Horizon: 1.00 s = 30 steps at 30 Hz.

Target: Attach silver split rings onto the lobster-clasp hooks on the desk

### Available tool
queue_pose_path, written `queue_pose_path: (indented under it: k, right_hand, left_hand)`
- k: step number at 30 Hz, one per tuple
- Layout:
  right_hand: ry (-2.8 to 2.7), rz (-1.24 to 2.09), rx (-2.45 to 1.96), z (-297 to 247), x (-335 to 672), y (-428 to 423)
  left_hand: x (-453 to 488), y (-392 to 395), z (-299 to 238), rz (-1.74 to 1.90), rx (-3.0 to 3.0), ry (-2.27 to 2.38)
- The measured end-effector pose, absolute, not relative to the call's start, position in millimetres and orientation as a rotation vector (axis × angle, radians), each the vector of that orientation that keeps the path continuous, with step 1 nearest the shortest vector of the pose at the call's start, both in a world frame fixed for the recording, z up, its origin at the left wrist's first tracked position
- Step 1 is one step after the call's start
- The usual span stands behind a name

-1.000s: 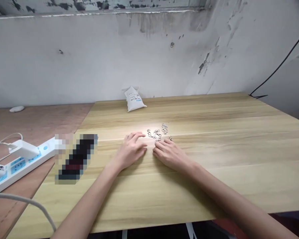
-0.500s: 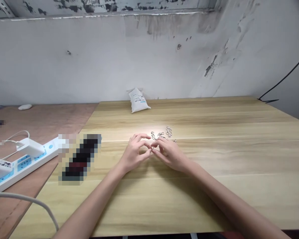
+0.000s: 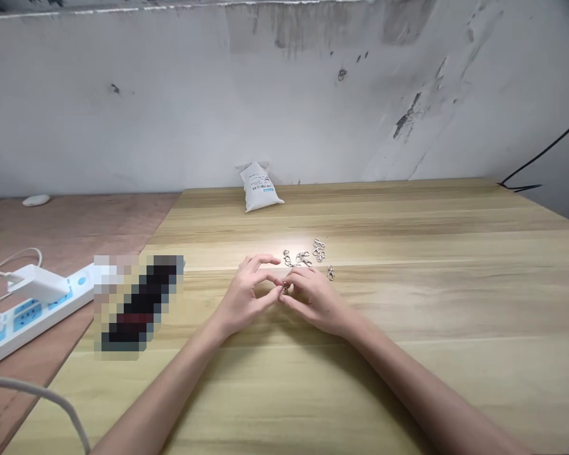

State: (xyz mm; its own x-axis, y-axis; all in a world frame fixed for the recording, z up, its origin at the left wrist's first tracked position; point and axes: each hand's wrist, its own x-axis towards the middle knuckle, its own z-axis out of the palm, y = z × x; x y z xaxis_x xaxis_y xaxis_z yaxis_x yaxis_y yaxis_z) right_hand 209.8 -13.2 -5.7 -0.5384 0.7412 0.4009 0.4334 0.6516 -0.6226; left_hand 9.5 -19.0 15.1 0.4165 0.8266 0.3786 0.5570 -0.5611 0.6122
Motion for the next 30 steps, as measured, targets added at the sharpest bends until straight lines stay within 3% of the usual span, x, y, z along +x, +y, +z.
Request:
queue_pose_path:
  k: [18,30]
  right_hand:
    - [-2.295,0.358,-0.931,-7.4,214.2,-13.6]
    - [-1.997,0.668,-1.038,-5.6,208.8,-16.1]
  left_hand:
    - [13.7,-21.5,12.9,0.817,2.822,1.267]
    - [14.2,-23.4,14.5,0.940,2.605,1.280]
